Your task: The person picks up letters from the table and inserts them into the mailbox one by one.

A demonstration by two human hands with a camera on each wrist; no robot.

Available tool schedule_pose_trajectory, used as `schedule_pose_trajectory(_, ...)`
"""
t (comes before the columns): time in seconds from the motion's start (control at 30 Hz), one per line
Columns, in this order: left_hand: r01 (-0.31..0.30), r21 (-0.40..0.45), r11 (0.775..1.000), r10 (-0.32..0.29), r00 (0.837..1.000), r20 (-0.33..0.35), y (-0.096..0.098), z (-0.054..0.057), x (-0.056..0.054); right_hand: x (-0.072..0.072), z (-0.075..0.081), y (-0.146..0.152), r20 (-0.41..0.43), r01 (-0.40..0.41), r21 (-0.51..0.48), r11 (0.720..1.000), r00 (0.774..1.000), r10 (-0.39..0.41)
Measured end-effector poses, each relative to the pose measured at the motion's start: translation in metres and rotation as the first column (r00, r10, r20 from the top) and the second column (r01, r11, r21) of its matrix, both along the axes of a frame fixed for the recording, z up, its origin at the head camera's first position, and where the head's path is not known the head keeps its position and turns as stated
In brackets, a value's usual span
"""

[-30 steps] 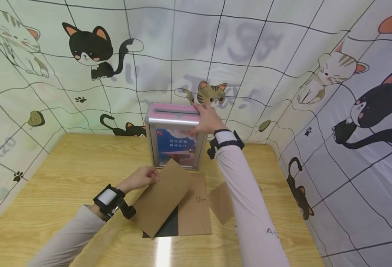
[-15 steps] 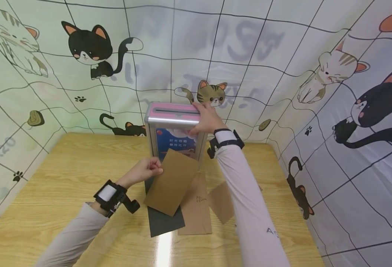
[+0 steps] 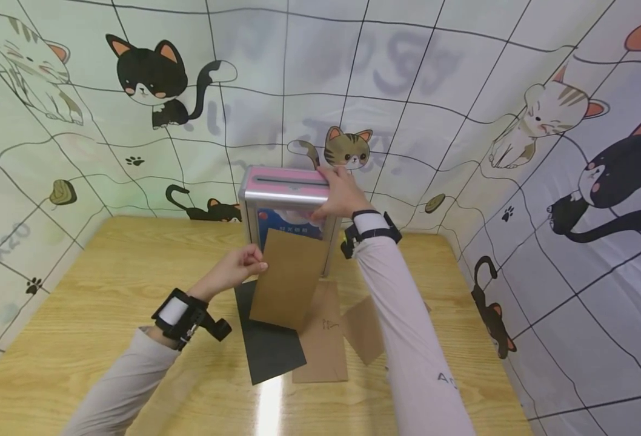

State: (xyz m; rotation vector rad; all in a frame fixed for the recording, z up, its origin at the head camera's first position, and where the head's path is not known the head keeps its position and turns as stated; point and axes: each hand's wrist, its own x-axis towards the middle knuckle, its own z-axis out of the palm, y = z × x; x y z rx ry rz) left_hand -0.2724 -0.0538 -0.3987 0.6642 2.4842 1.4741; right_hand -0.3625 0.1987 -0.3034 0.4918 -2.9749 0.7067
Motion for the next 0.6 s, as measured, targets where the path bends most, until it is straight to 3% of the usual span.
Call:
schedule_pose_trajectory(0.4, -0.021, 0.076, 0.997, 0.027, 0.997, -0.079, 0.000, 0.032, -0.009, -0.001, 0.000, 0.001, -0.032, -0.024, 0.018, 1.000, 0.999, 0.024)
schedule_pose_trajectory(0.6, -0.067, 0.055, 0.996, 0.073, 0.989, -0.125, 0.001, 0.051, -0.015, -0.001, 0.000, 0.004, -0.055, -0.059, 0.028, 0.998, 0.997, 0.060)
